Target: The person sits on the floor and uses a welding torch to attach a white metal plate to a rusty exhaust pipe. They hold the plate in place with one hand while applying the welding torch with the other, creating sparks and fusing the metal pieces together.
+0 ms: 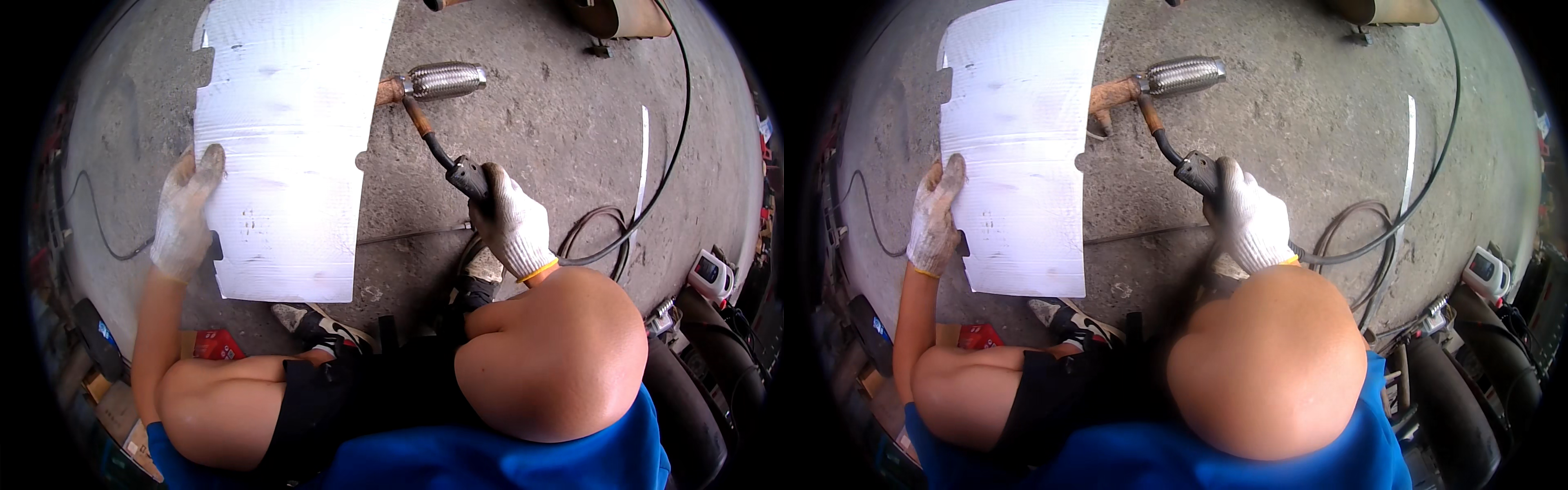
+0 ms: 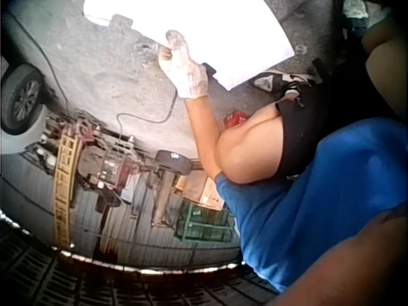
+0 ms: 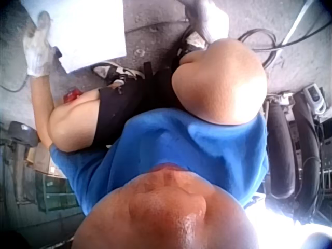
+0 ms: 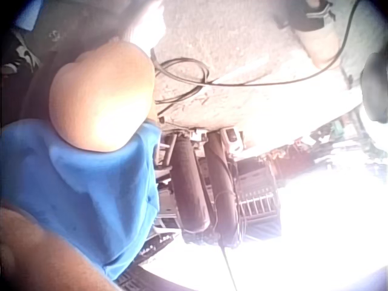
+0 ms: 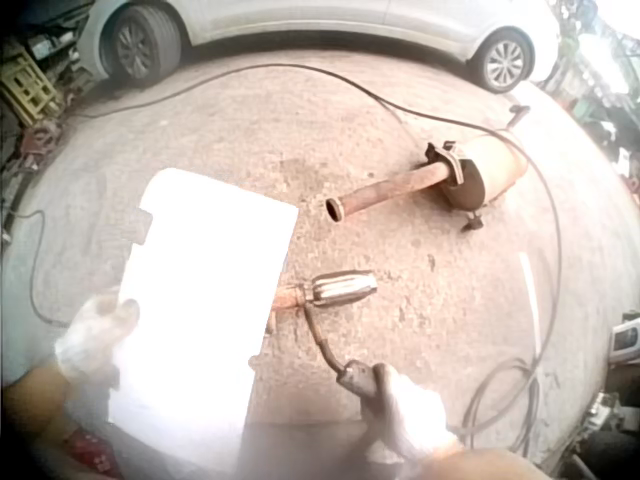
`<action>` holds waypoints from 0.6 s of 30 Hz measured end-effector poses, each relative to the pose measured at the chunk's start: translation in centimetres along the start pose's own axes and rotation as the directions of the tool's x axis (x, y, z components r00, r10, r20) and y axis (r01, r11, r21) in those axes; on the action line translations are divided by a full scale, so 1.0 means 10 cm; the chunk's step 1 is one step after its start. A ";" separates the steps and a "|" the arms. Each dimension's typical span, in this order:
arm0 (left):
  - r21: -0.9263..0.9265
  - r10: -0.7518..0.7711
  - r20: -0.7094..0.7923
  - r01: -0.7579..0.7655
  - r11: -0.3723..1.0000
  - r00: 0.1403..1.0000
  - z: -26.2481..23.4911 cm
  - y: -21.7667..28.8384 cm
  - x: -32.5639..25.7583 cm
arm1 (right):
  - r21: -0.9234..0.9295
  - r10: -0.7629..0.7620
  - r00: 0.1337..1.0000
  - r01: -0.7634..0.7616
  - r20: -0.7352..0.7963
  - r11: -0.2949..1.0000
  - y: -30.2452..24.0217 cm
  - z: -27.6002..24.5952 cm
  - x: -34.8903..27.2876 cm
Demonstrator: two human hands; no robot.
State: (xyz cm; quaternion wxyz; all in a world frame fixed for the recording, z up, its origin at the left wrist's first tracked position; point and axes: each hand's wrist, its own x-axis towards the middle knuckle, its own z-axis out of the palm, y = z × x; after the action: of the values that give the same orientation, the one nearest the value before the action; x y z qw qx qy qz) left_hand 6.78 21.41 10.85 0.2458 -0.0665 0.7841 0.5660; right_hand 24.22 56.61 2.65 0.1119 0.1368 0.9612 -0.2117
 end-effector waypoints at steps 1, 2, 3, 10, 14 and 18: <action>-0.026 -0.018 0.015 0.019 0.999 1.000 0.01 -0.01 0.01 | 0.005 0.000 1.000 0.000 0.003 1.000 0.00 -0.01 0.02; -0.051 -0.036 0.031 0.037 0.998 0.999 0.02 -0.04 0.04 | 0.010 0.001 1.000 -0.001 0.007 1.000 0.00 -0.01 0.03; -0.079 -0.054 0.051 0.058 0.995 0.997 0.04 -0.06 0.07 | 0.011 0.004 1.000 -0.004 0.011 1.000 0.00 -0.02 0.05; -0.165 -0.035 0.024 0.039 0.986 0.999 0.21 -0.02 0.14 | 0.036 -0.005 1.000 0.005 0.005 0.999 0.00 -0.06 0.07; -0.089 -0.064 0.067 0.070 0.994 0.996 0.30 0.02 0.13 | 0.021 -0.023 1.000 0.023 -0.009 1.000 0.02 -0.05 0.08; -0.078 -0.119 0.208 0.138 0.987 0.971 0.33 -0.06 0.20 | 0.005 0.009 1.000 -0.009 0.020 1.000 -0.01 -0.08 0.09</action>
State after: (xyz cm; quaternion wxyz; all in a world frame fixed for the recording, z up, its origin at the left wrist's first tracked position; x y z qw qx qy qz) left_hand 6.27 24.61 8.57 0.3575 -0.0705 0.7220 0.5882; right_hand 23.20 57.11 3.14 0.1220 0.1392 0.9590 -0.2148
